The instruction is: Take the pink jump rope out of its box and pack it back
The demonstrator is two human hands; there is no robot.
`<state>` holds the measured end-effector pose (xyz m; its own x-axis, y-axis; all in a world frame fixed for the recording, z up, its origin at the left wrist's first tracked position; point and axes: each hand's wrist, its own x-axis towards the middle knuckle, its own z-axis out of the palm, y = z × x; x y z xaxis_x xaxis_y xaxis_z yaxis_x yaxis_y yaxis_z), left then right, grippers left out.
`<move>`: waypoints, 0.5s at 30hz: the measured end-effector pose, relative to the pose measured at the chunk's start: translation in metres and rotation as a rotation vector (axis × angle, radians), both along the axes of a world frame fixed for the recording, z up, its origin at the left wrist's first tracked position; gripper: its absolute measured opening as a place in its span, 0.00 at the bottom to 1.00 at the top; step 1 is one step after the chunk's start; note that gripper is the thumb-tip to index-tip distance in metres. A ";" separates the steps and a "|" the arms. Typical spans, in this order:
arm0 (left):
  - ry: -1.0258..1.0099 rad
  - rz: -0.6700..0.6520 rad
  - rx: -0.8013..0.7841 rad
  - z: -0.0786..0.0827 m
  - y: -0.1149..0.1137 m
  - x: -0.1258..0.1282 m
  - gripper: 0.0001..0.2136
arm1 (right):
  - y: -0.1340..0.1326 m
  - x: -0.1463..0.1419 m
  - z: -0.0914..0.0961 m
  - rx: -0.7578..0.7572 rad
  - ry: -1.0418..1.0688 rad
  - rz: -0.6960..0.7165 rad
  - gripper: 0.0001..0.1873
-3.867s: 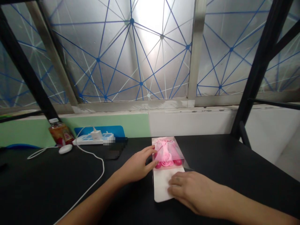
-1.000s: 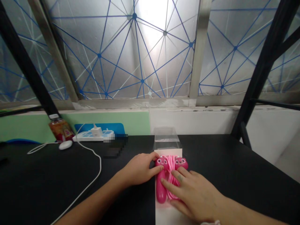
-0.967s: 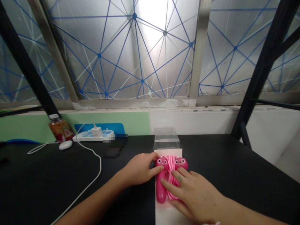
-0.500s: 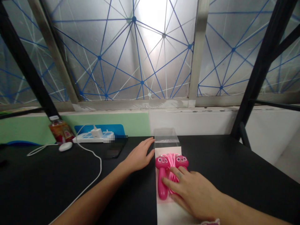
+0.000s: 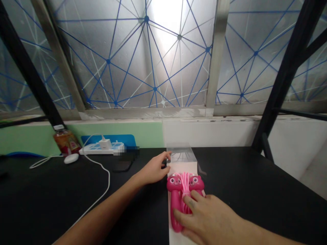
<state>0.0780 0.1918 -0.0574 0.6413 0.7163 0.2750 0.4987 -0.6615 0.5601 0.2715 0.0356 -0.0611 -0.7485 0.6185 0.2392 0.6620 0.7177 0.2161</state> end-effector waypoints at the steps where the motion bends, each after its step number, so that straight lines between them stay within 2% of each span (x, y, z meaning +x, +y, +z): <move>1: -0.015 -0.003 -0.020 -0.001 0.000 0.001 0.13 | 0.000 0.000 0.000 -0.020 -0.003 -0.002 0.19; 6: -0.045 0.032 -0.056 -0.002 0.000 0.003 0.14 | 0.002 0.003 -0.005 -0.091 0.023 -0.036 0.18; 15: -0.112 -0.019 -0.132 -0.002 -0.008 0.001 0.11 | 0.023 0.012 -0.009 -0.040 0.044 -0.080 0.15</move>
